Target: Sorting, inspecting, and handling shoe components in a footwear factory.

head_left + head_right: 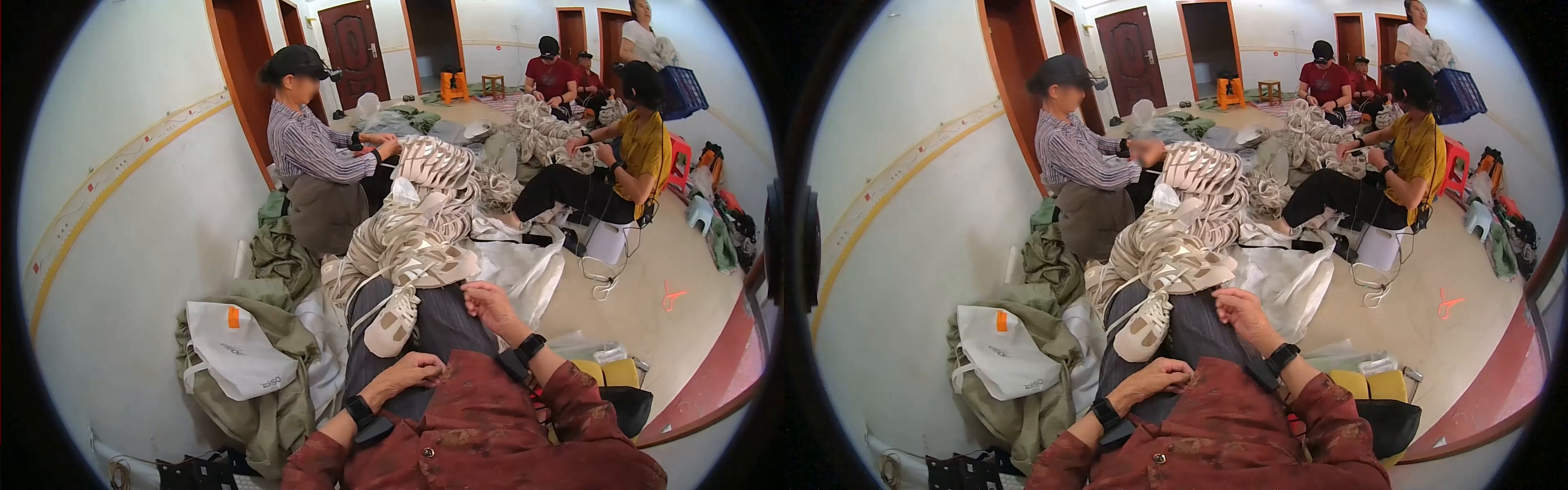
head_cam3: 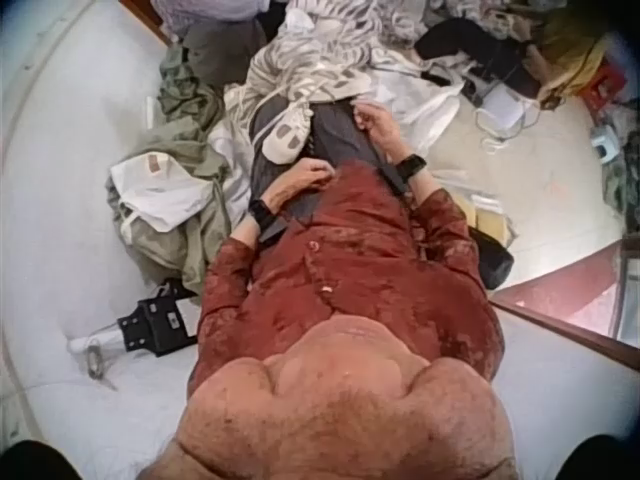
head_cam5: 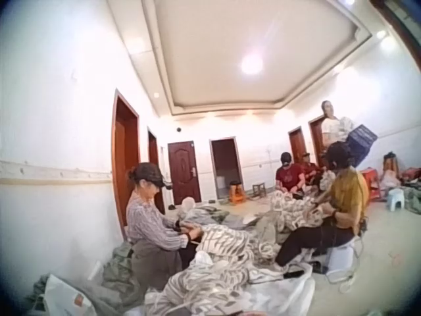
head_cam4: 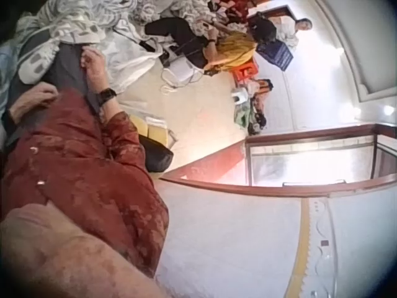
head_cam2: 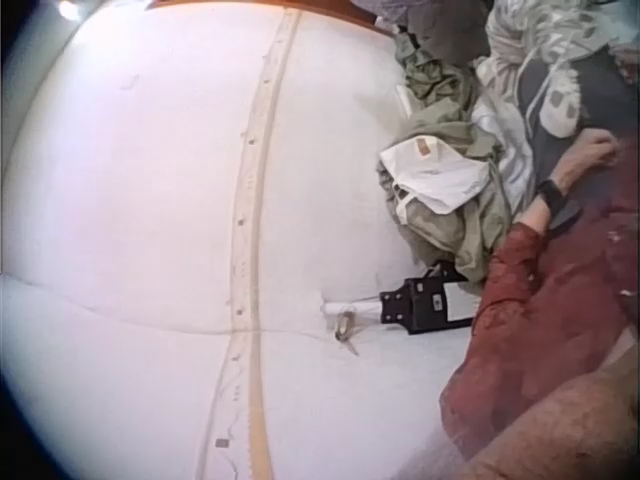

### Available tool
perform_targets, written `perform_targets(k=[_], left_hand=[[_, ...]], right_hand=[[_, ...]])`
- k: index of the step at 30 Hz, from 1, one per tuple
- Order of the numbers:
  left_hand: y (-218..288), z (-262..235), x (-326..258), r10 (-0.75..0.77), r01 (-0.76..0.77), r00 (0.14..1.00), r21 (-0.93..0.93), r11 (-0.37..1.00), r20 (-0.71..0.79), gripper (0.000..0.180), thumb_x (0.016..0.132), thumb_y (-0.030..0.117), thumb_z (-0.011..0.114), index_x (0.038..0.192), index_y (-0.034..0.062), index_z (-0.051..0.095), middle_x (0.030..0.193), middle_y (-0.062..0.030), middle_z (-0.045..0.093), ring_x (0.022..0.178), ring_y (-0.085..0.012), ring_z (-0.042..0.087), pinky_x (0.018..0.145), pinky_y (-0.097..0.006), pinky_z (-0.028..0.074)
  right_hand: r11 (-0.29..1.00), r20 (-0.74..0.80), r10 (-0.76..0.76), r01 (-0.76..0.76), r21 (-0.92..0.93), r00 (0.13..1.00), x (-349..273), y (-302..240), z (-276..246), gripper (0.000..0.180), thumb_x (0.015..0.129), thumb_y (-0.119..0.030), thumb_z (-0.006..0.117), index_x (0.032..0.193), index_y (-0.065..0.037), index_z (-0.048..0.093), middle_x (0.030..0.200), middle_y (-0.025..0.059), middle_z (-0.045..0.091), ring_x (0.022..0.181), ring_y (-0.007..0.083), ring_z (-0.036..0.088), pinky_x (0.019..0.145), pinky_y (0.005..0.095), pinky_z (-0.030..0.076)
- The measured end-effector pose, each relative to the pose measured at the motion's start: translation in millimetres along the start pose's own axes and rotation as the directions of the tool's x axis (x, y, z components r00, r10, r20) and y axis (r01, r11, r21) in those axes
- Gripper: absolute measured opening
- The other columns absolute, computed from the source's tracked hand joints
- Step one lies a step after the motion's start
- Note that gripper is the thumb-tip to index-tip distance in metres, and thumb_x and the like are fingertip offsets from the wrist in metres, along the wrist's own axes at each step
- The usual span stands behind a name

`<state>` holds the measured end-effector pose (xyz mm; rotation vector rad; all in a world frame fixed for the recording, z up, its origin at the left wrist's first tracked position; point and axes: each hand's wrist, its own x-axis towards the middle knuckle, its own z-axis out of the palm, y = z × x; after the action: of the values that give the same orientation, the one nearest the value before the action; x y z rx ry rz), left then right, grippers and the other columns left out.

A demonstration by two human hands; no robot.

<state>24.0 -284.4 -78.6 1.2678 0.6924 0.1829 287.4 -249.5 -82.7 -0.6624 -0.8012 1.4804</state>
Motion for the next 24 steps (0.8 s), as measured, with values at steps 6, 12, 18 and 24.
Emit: perform_targets(k=[6, 12, 18, 24], left_hand=[[0.2, -0.5, 2.3, -0.017, 0.017, 1.000, 0.044, 0.999, -0.015, 0.016, 0.097, 0.018, 0.055, 0.098, 0.0050, 0.063, 0.093, 0.0008, 0.062, 0.082, -0.0060, 0.059, 0.074, -0.020, 0.052], [-1.6, 0.2, 0.2, -0.052, 0.052, 0.998, 0.004, 0.999, -0.025, 0.014, 0.097, 0.015, 0.054, 0.094, 0.0045, 0.063, 0.091, 0.0003, 0.062, 0.080, -0.0064, 0.060, 0.071, -0.019, 0.051], [5.0, 9.0, -5.5, -0.050, 0.049, 0.998, -0.021, 0.999, -0.035, 0.014, 0.096, 0.013, 0.053, 0.091, 0.0042, 0.062, 0.087, 0.0011, 0.061, 0.074, -0.0053, 0.056, 0.063, -0.017, 0.045], [17.7, 15.9, -0.3, -0.076, 0.076, 0.997, 0.006, 0.997, -0.033, 0.014, 0.095, 0.013, 0.054, 0.090, 0.0032, 0.062, 0.083, 0.0026, 0.060, 0.072, -0.0045, 0.053, 0.064, -0.017, 0.043]], right_hand=[[0.965, -0.346, 0.262, -0.244, 0.095, 0.901, -17.7, 59.9, -122.1, 0.011, 0.086, -0.010, 0.065, 0.093, -0.002, 0.063, 0.076, 0.0047, 0.058, 0.061, 0.0156, 0.055, 0.056, 0.0298, 0.045], [0.895, -0.243, 0.214, -0.290, -0.338, 0.946, -48.2, 133.9, -186.6, 0.017, 0.086, -0.008, 0.062, 0.102, -0.009, 0.058, 0.077, 0.0038, 0.053, 0.061, 0.0180, 0.052, 0.053, 0.0351, 0.046], [0.047, 0.202, 0.076, 0.199, -0.979, 0.976, -44.6, 164.8, -230.0, 0.031, 0.072, -0.002, 0.063, 0.103, -0.004, 0.063, 0.083, 0.0077, 0.061, 0.081, 0.0224, 0.059, 0.076, 0.0344, 0.050], [0.020, 0.202, -0.118, 0.206, -0.978, 0.972, -76.5, 150.6, -210.0, 0.026, 0.072, -0.011, 0.066, 0.097, -0.004, 0.066, 0.087, 0.0130, 0.065, 0.080, 0.0320, 0.060, 0.067, 0.0389, 0.049]])
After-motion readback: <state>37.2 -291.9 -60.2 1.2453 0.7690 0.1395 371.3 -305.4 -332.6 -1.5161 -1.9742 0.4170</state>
